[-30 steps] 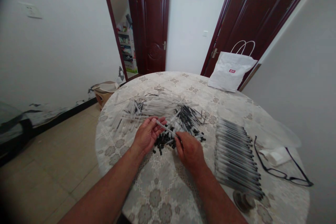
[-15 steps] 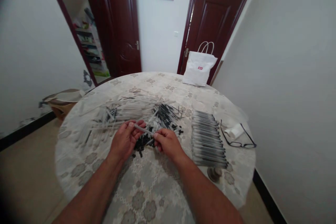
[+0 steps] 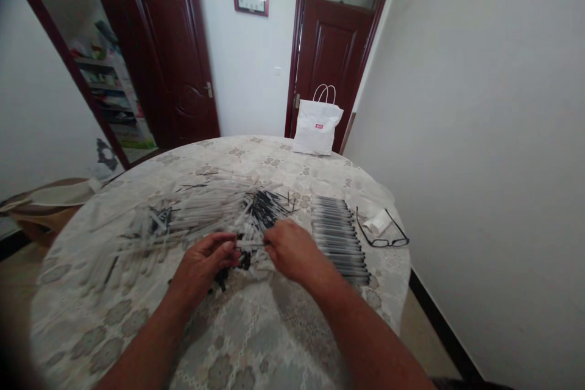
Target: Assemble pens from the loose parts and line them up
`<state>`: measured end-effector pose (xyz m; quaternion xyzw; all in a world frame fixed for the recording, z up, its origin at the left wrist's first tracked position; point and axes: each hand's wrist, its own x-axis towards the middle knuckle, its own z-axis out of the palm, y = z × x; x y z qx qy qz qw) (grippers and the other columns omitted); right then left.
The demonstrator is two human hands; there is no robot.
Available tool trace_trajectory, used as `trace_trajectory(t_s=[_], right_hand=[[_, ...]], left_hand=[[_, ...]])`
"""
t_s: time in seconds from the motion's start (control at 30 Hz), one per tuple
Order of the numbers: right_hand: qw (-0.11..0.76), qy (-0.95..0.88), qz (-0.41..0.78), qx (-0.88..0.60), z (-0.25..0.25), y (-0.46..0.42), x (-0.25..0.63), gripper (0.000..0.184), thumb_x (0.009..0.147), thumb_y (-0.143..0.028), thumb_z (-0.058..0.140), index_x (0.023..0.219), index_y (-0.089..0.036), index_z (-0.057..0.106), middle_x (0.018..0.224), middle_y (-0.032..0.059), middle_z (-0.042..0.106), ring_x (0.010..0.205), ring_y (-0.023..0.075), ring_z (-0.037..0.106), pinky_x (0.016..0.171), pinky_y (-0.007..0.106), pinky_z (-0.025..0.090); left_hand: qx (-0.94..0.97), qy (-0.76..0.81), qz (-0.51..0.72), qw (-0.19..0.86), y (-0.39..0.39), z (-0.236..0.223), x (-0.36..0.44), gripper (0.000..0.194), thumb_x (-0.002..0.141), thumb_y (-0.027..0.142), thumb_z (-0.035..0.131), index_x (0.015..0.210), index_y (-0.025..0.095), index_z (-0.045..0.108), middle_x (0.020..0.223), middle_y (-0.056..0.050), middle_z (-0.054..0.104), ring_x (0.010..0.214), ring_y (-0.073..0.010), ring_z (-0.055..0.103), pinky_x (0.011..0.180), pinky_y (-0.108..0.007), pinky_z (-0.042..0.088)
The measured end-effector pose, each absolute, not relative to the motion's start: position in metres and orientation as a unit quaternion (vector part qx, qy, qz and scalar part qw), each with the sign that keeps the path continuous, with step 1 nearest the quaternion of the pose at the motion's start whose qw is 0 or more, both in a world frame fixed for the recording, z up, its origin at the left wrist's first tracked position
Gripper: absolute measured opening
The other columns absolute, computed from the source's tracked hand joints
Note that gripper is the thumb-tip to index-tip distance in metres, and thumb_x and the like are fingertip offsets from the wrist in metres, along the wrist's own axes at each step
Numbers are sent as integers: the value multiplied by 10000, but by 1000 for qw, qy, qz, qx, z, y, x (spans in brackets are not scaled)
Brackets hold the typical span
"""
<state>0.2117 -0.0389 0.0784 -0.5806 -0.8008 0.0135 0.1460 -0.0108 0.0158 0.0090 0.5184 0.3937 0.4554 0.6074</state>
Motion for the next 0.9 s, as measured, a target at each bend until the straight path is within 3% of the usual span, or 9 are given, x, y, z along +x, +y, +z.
trace_trajectory(t_s=[0.17,0.33,0.63,0.9], right_hand=[[-4,-698,-69,-713,89,-2,295,244,1014,-309,525,1087,-237,746,1082,84,696,1055,202,645,877,266,451],[-55,-614,-79,-784,74,45,368,335,1027,-245,447,1181,-142,727,1169,192,671,1074,259,666,860,318,488],[-101,-597,-57,-794,38,79,401,376,993,-110,414,1199,-114,729,1236,217,666,1152,262,653,919,330,484],[-95,-620,-43,-777,39,74,391,371,951,-91,476,1226,-153,718,1177,194,704,1131,264,658,908,333,467]], left_hand=[[489,472,506,532,18,15,-15,437,777,519,770,1009,153,712,876,-89,772,666,-202,713,658,-328,605],[494,523,529,450,24,12,-21,409,821,532,714,1011,169,708,883,-75,763,620,-168,670,622,-287,556],[520,555,504,410,22,11,-21,368,853,531,677,997,193,712,817,-47,751,614,-177,659,622,-287,513],[496,545,535,413,23,7,-22,332,874,495,666,978,182,700,813,-40,743,582,-149,629,583,-264,500]])
